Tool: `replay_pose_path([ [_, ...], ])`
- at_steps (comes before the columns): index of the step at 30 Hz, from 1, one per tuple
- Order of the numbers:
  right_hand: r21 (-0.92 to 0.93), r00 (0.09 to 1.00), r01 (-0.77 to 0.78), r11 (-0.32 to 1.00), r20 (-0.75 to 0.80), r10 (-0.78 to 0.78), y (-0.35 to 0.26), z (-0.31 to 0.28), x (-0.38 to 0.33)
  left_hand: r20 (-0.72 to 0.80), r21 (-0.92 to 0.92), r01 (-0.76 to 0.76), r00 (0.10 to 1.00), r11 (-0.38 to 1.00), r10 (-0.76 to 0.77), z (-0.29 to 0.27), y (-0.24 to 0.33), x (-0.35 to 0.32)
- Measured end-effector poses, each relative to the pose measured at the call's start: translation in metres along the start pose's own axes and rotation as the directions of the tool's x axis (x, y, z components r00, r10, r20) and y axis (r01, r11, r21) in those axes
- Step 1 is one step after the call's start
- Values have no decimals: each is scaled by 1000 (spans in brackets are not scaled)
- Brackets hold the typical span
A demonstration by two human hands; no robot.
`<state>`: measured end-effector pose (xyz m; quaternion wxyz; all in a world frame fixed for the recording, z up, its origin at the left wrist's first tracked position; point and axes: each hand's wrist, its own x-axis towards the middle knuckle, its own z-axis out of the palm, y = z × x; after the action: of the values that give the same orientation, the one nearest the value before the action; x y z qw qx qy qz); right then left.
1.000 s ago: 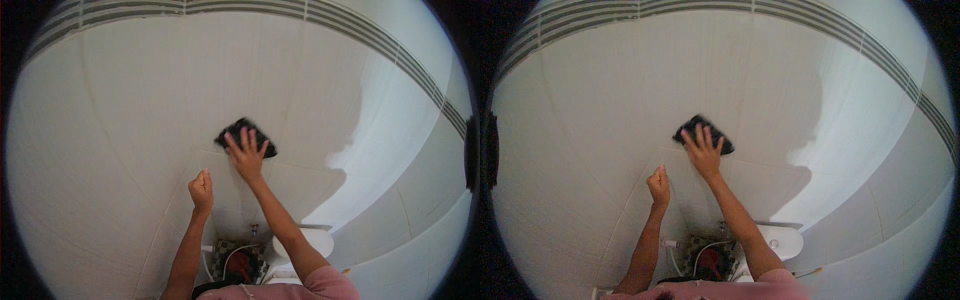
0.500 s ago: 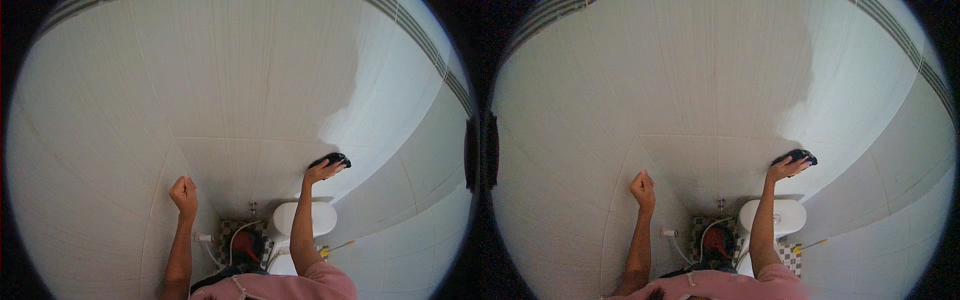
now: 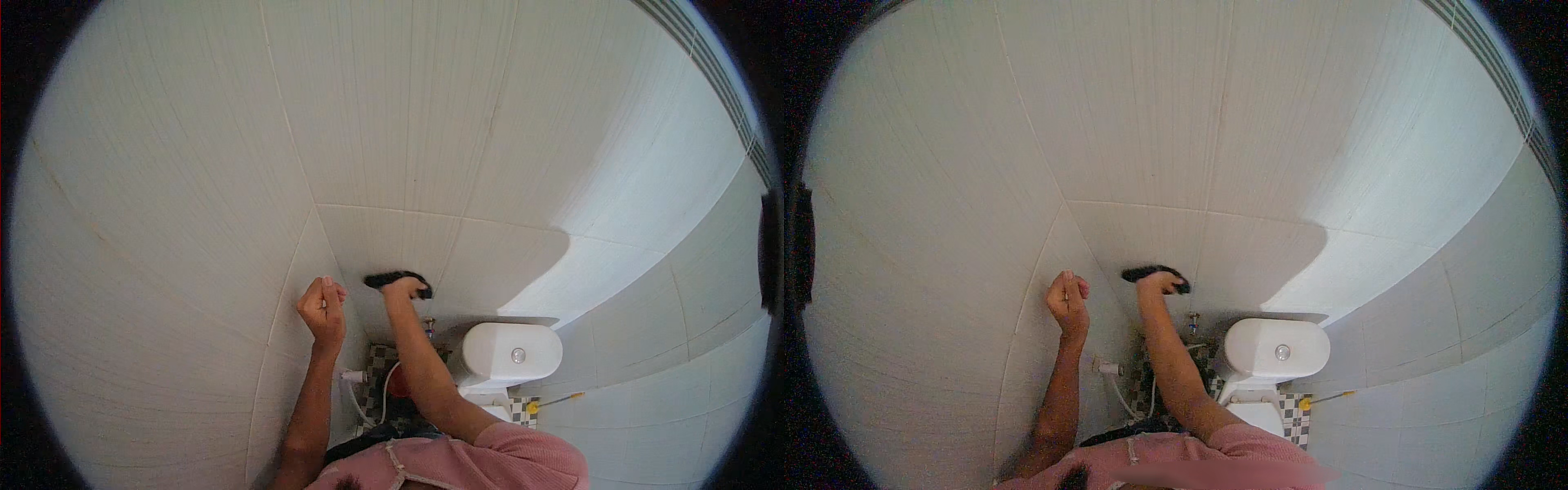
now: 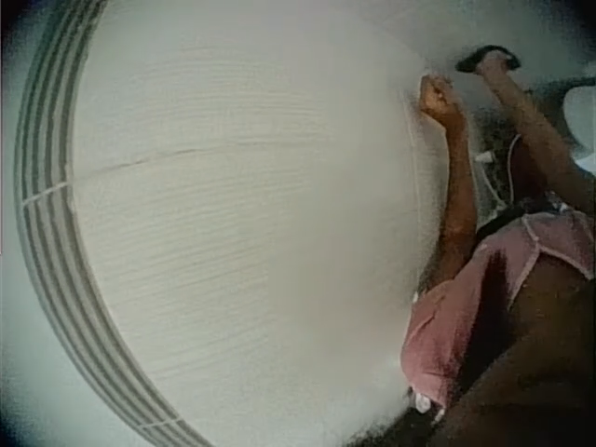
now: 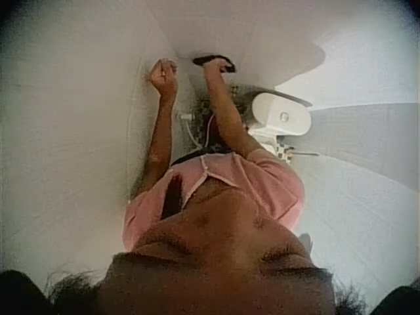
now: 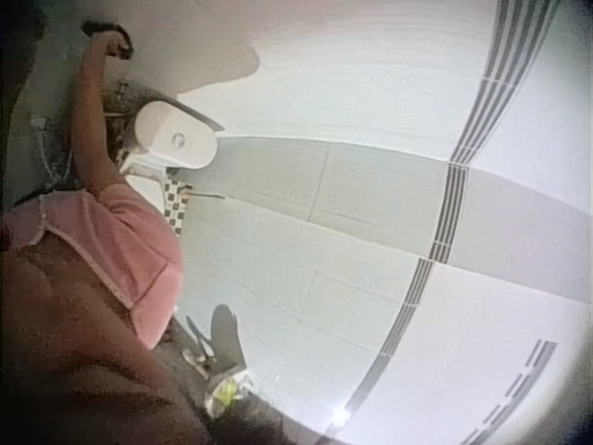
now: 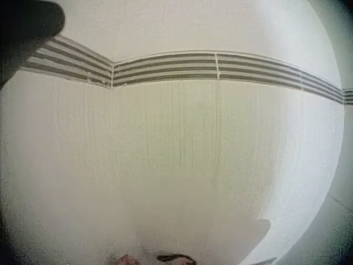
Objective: Wiping down and cleaning the wall tiles in a bathroom using a sponge/rag.
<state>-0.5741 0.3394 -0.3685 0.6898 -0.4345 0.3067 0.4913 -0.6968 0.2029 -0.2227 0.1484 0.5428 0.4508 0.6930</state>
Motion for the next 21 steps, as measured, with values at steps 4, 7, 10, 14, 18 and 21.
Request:
replay_pose_path([
  [4, 50, 897, -121, 991, 433, 87, -32, 14, -67, -27, 22, -81, 996, 997, 81, 0, 9, 6],
  [7, 294, 661, 413, 862, 554, -506, -81, 19, -122, -45, 34, -91, 995, 995, 93, -5, 10, 9],
  [10, -30, -16, 999, -36, 504, -864, -97, 46, -177, -35, 9, -76, 996, 997, 77, -8, 12, 6],
  [14, 117, -621, 702, -703, 585, -522, -93, 106, -219, -21, 23, -70, 997, 997, 71, -7, 21, 7],
  [18, 362, -737, 324, -874, 676, 7, -58, 104, -195, -1, 1, -56, 998, 998, 56, -8, 23, 10],
  [21, 600, -618, 288, -747, 712, 334, -32, 75, -138, 40, 51, -57, 998, 997, 55, -12, 21, 9],
])
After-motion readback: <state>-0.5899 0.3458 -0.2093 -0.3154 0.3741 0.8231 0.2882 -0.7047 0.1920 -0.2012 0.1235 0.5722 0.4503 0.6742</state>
